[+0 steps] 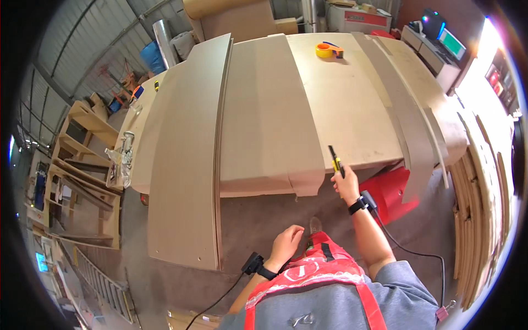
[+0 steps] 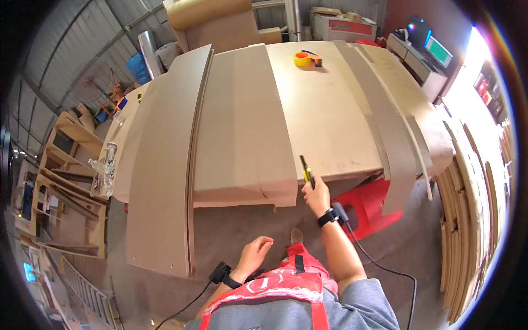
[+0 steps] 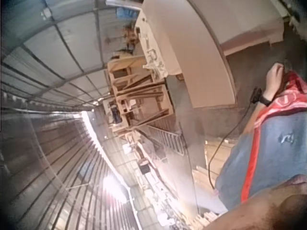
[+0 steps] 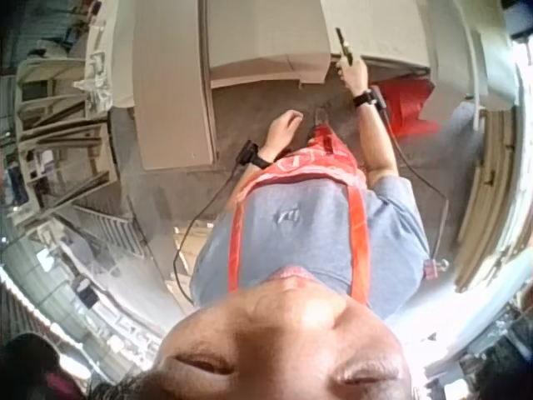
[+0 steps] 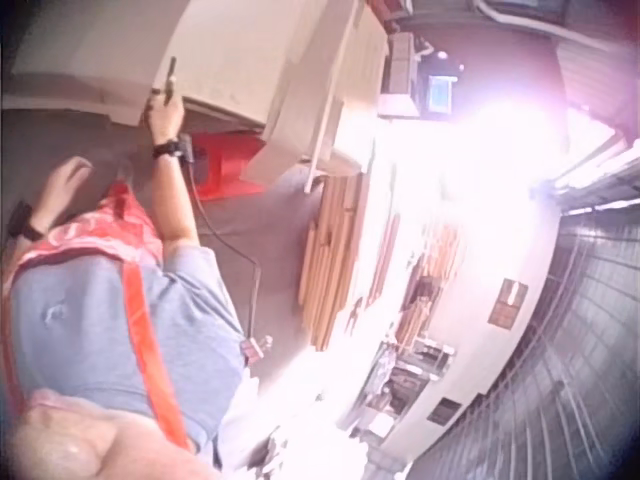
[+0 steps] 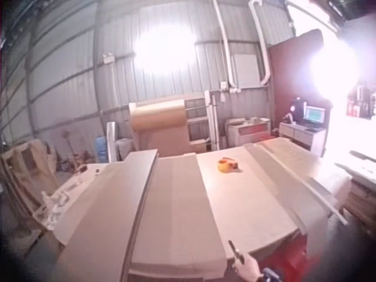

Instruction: Measure and cut cardboard or paper protective material to wrap furniture components.

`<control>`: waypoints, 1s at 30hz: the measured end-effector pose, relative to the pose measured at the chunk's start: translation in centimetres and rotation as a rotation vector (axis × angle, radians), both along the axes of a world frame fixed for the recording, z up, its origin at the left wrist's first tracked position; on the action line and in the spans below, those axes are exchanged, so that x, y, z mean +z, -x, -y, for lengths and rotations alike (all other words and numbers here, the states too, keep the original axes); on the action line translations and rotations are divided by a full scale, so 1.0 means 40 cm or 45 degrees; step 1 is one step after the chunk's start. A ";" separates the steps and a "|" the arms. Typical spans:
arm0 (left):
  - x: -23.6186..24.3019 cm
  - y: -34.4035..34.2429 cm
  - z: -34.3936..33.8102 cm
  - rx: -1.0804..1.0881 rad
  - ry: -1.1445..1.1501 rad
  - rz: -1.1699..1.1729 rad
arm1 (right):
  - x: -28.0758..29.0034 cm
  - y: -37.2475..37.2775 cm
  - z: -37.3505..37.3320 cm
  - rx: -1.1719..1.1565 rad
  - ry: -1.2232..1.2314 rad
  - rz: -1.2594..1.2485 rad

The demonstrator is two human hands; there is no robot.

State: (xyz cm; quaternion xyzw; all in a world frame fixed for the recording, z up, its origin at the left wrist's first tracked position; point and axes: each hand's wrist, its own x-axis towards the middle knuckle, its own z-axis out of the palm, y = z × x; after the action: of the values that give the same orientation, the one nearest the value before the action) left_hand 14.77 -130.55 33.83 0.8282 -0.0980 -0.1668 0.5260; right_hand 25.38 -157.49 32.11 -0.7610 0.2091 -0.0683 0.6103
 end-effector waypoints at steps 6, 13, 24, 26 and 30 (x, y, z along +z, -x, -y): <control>0.059 -0.247 0.114 0.041 -0.193 0.177 | -0.074 -0.251 0.301 -0.179 0.614 -0.276; 0.002 -0.459 0.066 0.051 -0.621 0.480 | -0.002 -0.269 0.475 -0.420 1.122 0.208; -0.061 -0.643 -0.008 -0.617 -1.038 0.463 | -0.082 -0.063 0.023 0.644 0.148 -0.403; -0.067 -0.646 -0.016 -0.637 -1.133 0.600 | -0.079 -0.085 0.006 0.558 0.004 -0.476; -0.081 -0.648 -0.023 -0.621 -1.022 0.657 | -0.022 -0.108 -0.012 0.534 -0.366 -0.435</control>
State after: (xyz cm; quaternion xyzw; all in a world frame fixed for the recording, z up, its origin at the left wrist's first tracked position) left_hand 40.70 -129.62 30.59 0.9315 -0.3423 -0.0995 0.0728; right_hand 29.70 -157.03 31.23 -0.6939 0.1546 0.2182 0.6686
